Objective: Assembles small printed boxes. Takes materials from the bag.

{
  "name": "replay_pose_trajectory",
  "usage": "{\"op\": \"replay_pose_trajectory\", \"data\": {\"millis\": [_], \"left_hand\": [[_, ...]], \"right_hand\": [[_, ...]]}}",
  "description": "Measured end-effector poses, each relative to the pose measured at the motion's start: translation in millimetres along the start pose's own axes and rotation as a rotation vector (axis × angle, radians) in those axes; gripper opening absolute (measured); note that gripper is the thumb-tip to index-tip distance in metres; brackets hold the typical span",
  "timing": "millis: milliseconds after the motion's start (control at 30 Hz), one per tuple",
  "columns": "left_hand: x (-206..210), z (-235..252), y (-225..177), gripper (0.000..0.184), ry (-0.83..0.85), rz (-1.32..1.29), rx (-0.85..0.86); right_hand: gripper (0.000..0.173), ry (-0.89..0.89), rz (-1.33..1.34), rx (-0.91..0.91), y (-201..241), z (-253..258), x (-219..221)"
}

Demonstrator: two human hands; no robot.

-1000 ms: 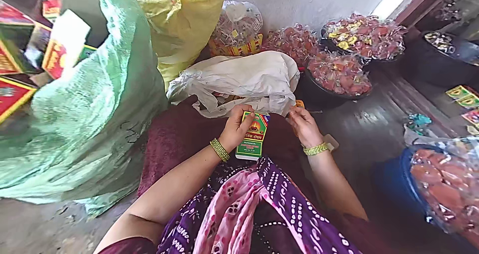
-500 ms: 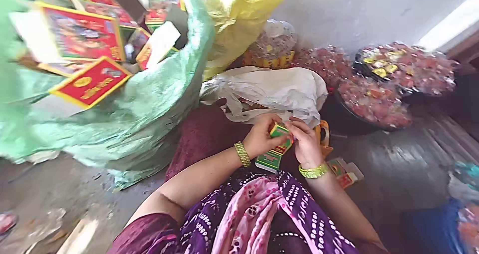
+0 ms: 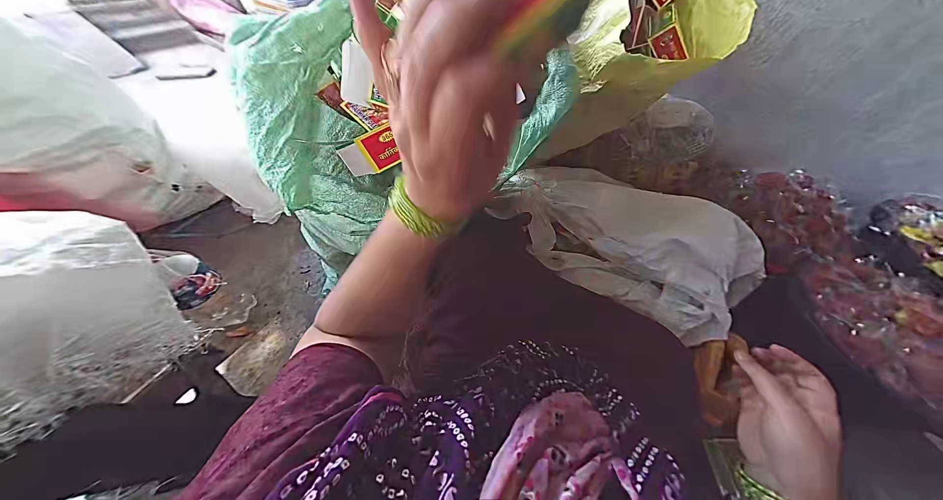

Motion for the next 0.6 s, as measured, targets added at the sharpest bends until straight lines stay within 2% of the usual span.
{"op": "replay_pose_trajectory", "data": {"millis": [33,100,133,200,267,400,467,533,600], "left_hand": [[7,2,18,0.014,0.147,0.074,-0.088],[18,2,42,0.031,0.524,0.117,-0.29],[21,-1,47,0.035,0.618,0.103,-0.336],[21,-8,43,0.033,0.612,0.086,-0.347],[18,-11,33,0.041,0.623,0.149,-0.396],[19,-25,51,0.088,0.944,0.292,-0.713],[24,-38,69,0.102,1.033,0.249,-0.767],[27,-53,87,0.097,1.055,0.188,-0.671],[40,-80,116,0.08,1.016,0.106,-0.534]], "right_hand": [[0.035,-0.031,-0.018,0.026,-1,-1,-5],[0.035,-0.084,-0.041,0.072,-1,1,-17],[0.036,-0.113,-0.044,0.085,-1,3,-23],[0.035,-0.191,-0.061,0.101,-1,7,-37],[0.035,-0.271,-0.106,0.109,1,8,-52],[0.035,-0.366,-0.179,0.082,7,8,-84],[0.036,-0.388,-0.228,0.089,4,8,-102],[0.041,-0.409,-0.281,0.126,-5,8,-122],[0.048,-0.424,-0.4,0.199,-19,8,-145]]}}
Point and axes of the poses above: each hand's wrist, its own z-axis towards the middle knuckle, its own x-axis out of the palm, y = z × x, the point moved 2 cm from there along z, towards the middle knuckle, and after that the axes turned 6 degrees about x, right-handed, at the moved point
